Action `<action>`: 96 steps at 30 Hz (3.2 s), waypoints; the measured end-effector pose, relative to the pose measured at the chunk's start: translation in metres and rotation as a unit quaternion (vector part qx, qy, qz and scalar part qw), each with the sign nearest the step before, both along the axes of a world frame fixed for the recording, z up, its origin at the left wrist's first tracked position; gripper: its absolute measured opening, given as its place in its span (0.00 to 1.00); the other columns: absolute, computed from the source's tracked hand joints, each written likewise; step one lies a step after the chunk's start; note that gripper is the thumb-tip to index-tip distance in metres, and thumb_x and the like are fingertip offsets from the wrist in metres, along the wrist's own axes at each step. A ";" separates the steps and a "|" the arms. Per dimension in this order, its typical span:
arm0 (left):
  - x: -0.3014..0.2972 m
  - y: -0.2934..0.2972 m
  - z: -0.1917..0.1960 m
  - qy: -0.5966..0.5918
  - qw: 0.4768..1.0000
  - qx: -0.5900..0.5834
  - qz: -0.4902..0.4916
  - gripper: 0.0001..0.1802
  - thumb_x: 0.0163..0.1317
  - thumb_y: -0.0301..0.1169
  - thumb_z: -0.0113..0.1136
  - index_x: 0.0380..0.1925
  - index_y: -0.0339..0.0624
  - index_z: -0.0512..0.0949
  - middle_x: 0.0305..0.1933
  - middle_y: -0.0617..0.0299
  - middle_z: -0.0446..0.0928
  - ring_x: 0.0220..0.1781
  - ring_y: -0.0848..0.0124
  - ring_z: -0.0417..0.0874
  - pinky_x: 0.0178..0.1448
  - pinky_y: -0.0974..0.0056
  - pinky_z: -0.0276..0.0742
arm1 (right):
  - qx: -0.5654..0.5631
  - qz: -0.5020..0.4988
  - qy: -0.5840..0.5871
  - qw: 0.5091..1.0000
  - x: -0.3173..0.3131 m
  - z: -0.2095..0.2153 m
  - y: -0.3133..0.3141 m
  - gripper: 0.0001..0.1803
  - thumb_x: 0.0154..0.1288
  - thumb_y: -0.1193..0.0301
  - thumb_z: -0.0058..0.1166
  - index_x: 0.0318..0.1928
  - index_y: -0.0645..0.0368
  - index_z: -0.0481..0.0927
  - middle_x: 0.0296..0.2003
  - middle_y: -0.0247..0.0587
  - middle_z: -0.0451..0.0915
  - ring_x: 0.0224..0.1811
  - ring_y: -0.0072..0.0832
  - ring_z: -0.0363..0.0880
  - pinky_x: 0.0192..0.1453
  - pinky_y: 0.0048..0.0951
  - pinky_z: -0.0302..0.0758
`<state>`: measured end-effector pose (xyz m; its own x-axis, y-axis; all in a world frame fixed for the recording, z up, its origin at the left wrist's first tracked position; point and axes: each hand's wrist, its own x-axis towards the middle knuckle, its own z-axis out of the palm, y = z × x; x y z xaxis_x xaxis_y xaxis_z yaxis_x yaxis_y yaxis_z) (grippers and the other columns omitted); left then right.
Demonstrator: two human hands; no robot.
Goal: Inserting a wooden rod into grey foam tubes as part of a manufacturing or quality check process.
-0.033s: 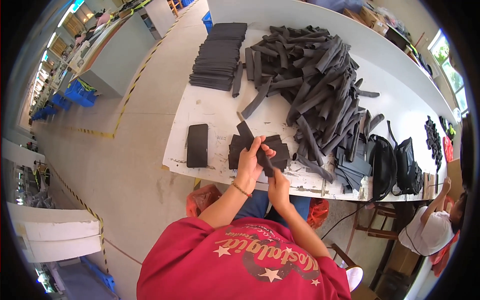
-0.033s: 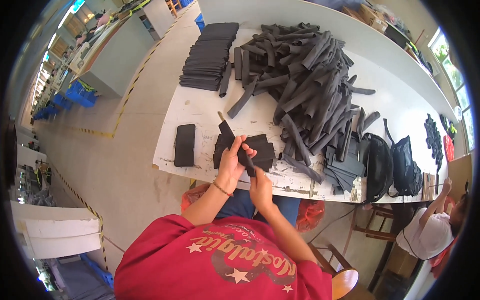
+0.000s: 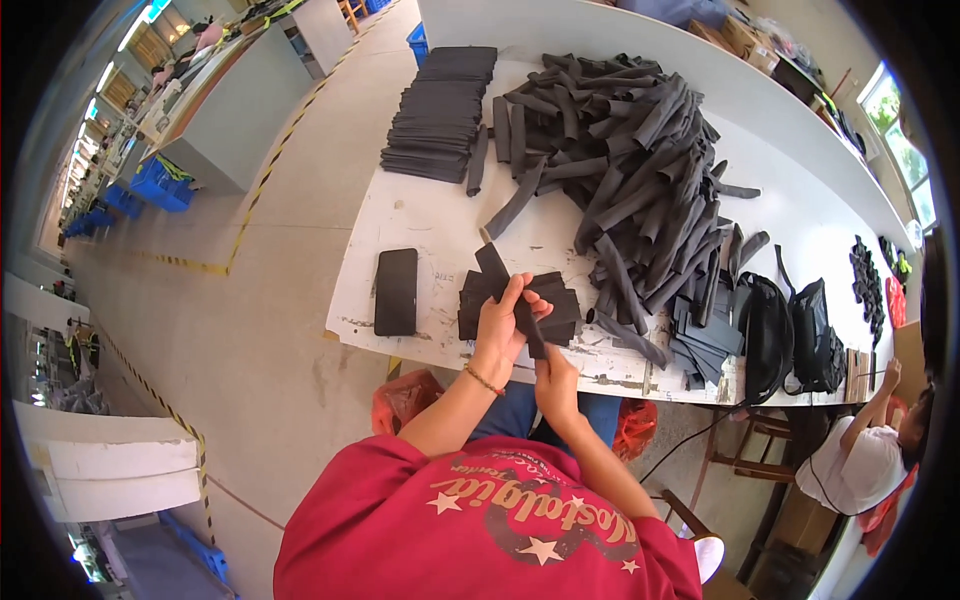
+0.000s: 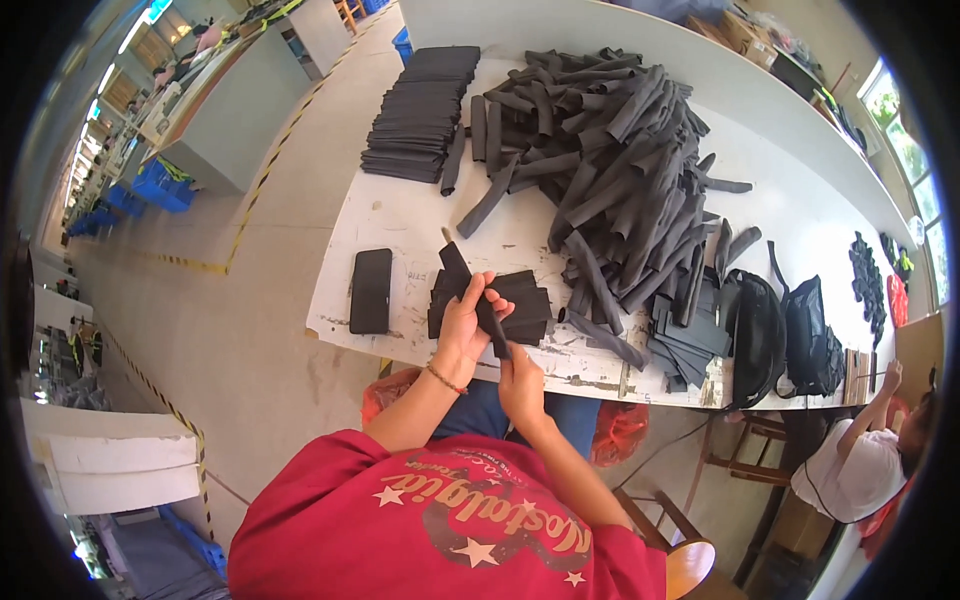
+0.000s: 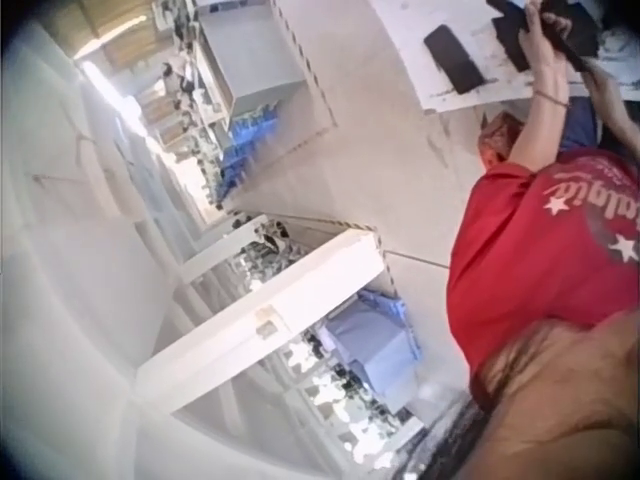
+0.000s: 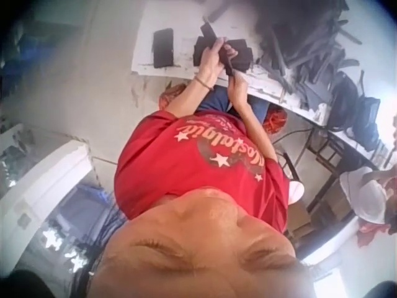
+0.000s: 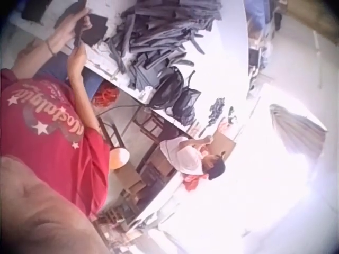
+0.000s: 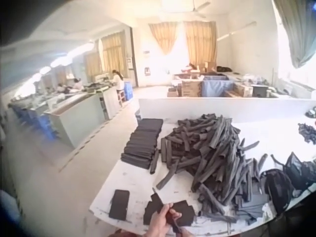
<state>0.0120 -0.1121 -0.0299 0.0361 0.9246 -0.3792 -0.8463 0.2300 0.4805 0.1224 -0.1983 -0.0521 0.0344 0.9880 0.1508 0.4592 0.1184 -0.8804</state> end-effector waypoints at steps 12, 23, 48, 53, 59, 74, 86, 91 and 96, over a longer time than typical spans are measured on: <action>-0.007 0.008 0.007 0.032 0.998 0.031 -0.039 0.17 0.64 0.40 0.61 0.38 0.34 0.77 0.24 0.59 0.79 0.26 0.65 0.83 0.38 0.56 0.85 | -0.209 0.034 0.156 0.965 0.025 0.007 -0.054 0.12 0.73 0.70 0.46 0.41 0.65 0.80 0.15 0.30 0.68 0.19 0.14 0.64 0.22 0.23 0.63; -0.084 0.098 0.073 0.123 0.975 0.130 0.135 0.19 0.64 0.43 0.61 0.40 0.36 0.77 0.18 0.69 0.70 0.19 0.77 0.70 0.35 0.67 0.75 | -0.257 -0.016 0.153 0.954 0.074 0.026 -0.108 0.14 0.75 0.66 0.43 0.39 0.62 0.79 0.18 0.27 0.68 0.20 0.12 0.62 0.22 0.19 0.59; 0.013 0.022 0.040 0.045 0.997 0.059 0.005 0.17 0.63 0.40 0.63 0.37 0.35 0.76 0.20 0.65 0.74 0.19 0.72 0.76 0.34 0.60 0.82 | -0.076 -0.011 0.090 0.993 0.002 0.029 0.003 0.13 0.74 0.69 0.43 0.33 0.64 0.74 0.15 0.37 0.68 0.17 0.23 0.66 0.23 0.29 0.64; -0.003 0.037 0.046 0.077 0.997 0.030 0.007 0.18 0.62 0.40 0.65 0.35 0.34 0.76 0.15 0.67 0.69 0.14 0.77 0.67 0.23 0.67 0.71 | -0.134 0.021 0.070 0.988 0.015 0.024 -0.036 0.11 0.73 0.70 0.45 0.34 0.63 0.75 0.15 0.36 0.68 0.16 0.21 0.66 0.22 0.28 0.64; -0.011 0.043 0.033 0.038 0.993 0.072 -0.091 0.22 0.64 0.46 0.61 0.38 0.35 0.76 0.13 0.68 0.64 0.12 0.76 0.61 0.22 0.68 0.63 | -0.176 0.035 0.082 0.980 0.035 0.029 -0.067 0.11 0.73 0.70 0.45 0.35 0.63 0.75 0.15 0.33 0.67 0.18 0.18 0.64 0.22 0.25 0.63; -0.056 0.048 0.061 0.134 0.981 0.088 0.108 0.19 0.72 0.45 0.49 0.25 0.46 0.70 0.12 0.74 0.58 0.08 0.82 0.53 0.12 0.73 0.43 | -0.297 0.118 0.141 0.937 0.057 0.020 -0.117 0.14 0.74 0.66 0.45 0.32 0.62 0.74 0.17 0.30 0.67 0.20 0.17 0.64 0.24 0.23 0.63; -0.004 0.050 0.023 -0.048 0.990 -0.078 0.103 0.17 0.73 0.44 0.45 0.32 0.43 0.70 0.20 0.67 0.66 0.16 0.78 0.60 0.20 0.72 0.57 | 0.053 -0.035 0.151 0.986 0.023 0.062 0.033 0.07 0.65 0.70 0.59 0.37 0.60 0.76 0.23 0.23 0.62 0.23 0.12 0.57 0.26 0.19 0.56; -0.006 0.035 0.049 0.278 0.898 0.293 -0.172 0.19 0.68 0.43 0.55 0.43 0.36 0.75 0.26 0.63 0.75 0.24 0.77 0.75 0.27 0.74 0.70 | -0.023 -0.012 0.159 0.987 0.044 0.091 0.067 0.08 0.66 0.72 0.56 0.30 0.61 0.75 0.20 0.22 0.63 0.24 0.12 0.58 0.27 0.19 0.56; 0.007 0.023 0.049 0.259 0.858 0.224 -0.384 0.18 0.72 0.43 0.48 0.35 0.38 0.74 0.21 0.67 0.71 0.15 0.78 0.70 0.22 0.73 0.65 | 0.054 -0.032 0.177 0.982 0.050 0.104 0.090 0.09 0.68 0.70 0.52 0.30 0.60 0.74 0.21 0.23 0.64 0.25 0.10 0.57 0.26 0.17 0.55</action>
<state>0.0187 -0.0887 0.0193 0.6330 0.7611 -0.1413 -0.1745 0.3181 0.9319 0.1722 -0.1085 0.0520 0.1645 0.9611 0.2219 0.1370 0.2005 -0.9701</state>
